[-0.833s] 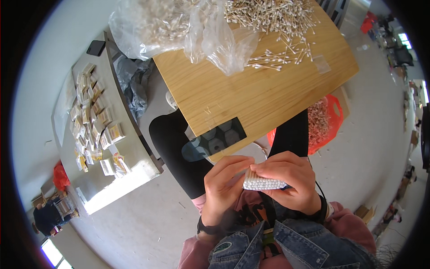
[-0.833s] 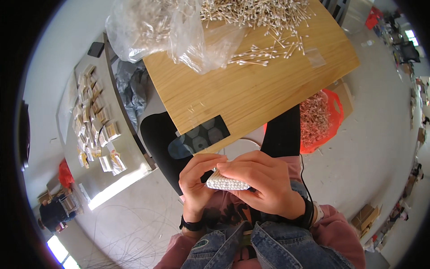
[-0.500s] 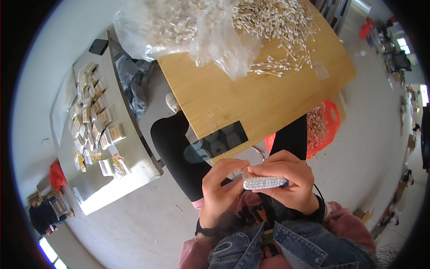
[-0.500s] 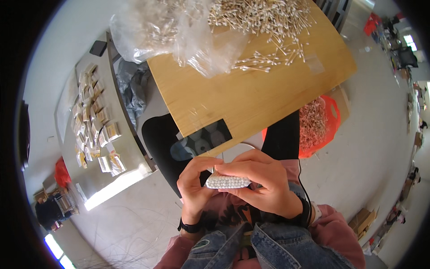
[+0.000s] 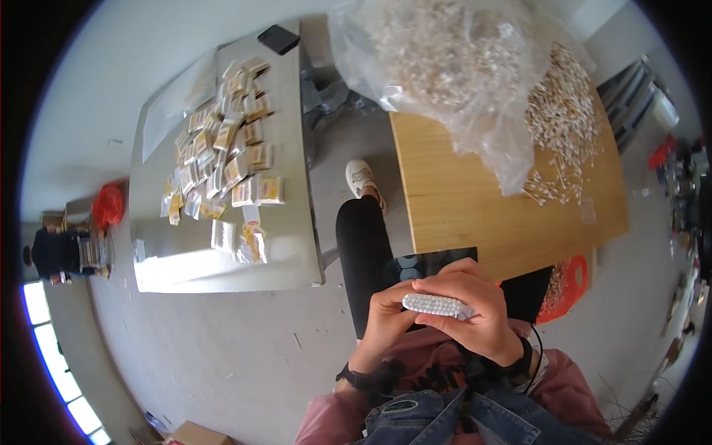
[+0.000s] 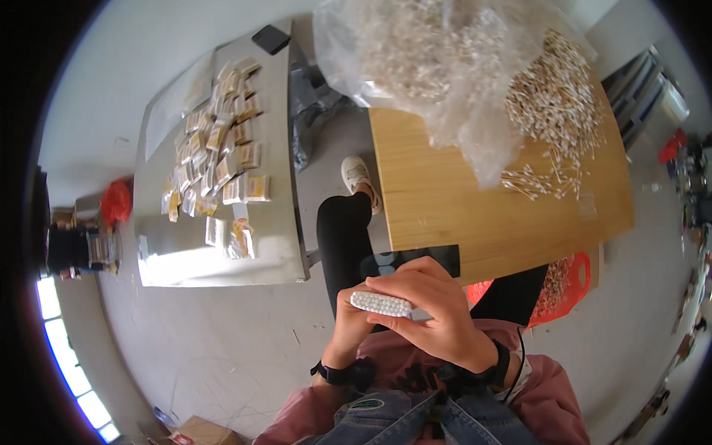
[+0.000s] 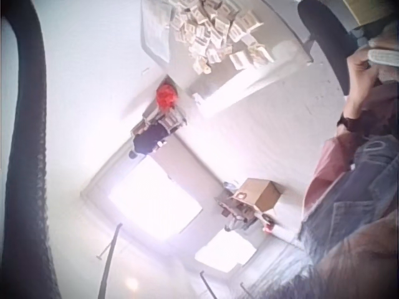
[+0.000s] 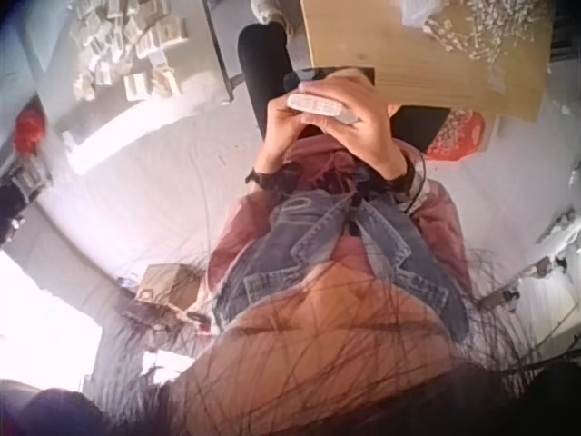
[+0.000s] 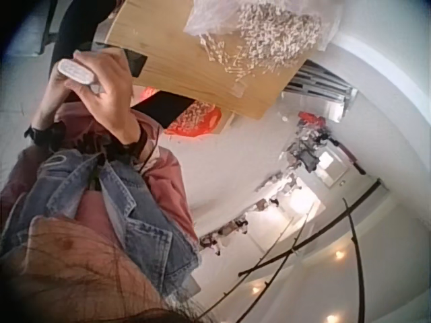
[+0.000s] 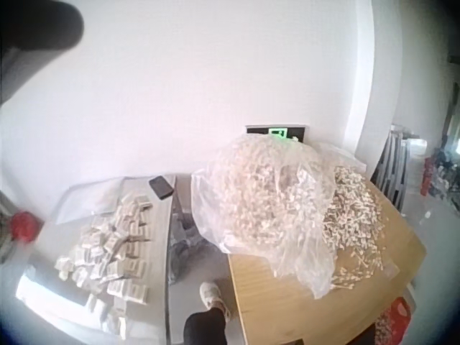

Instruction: Packaging cotton swabs into small retail plastic bags at a low table.

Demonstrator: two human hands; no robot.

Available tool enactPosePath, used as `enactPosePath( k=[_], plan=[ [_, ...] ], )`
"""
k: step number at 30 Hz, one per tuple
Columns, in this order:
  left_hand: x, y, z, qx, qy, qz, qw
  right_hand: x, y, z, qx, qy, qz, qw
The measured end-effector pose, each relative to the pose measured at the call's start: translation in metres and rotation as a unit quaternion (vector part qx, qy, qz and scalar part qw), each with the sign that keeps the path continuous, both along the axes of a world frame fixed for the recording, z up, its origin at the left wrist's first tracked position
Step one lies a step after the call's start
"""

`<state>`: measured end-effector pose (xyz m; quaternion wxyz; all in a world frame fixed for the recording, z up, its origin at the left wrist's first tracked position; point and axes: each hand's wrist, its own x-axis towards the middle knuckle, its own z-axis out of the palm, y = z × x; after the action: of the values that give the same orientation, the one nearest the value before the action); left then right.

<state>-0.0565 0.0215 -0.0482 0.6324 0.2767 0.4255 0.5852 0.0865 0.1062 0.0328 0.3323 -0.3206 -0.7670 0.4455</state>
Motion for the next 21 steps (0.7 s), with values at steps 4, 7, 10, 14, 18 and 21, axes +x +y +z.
enactPosePath(
  k=[4,7,10,14,18,21],
  plan=[
    [0.006,0.000,-0.011,-0.021,-0.001,0.073,0.997,-0.012,0.005,-0.015,0.033,-0.039,0.037,0.998],
    [0.013,0.007,-0.022,0.016,-0.010,0.096,0.995,-0.005,0.008,-0.023,-0.025,-0.046,0.035,0.998],
    [0.019,0.011,-0.024,0.010,-0.014,0.070,0.997,0.014,0.009,-0.035,-0.089,-0.040,0.014,0.995],
    [0.026,0.031,0.002,0.034,0.180,0.058,0.981,0.037,0.009,-0.034,-0.090,-0.050,-0.062,0.993],
    [0.026,0.040,0.021,0.159,0.284,0.058,0.944,0.059,0.016,-0.030,-0.039,-0.083,-0.083,0.992],
    [0.038,0.045,0.030,0.237,0.336,0.046,0.910,0.078,0.021,-0.030,-0.042,-0.093,-0.063,0.993]
  ],
)
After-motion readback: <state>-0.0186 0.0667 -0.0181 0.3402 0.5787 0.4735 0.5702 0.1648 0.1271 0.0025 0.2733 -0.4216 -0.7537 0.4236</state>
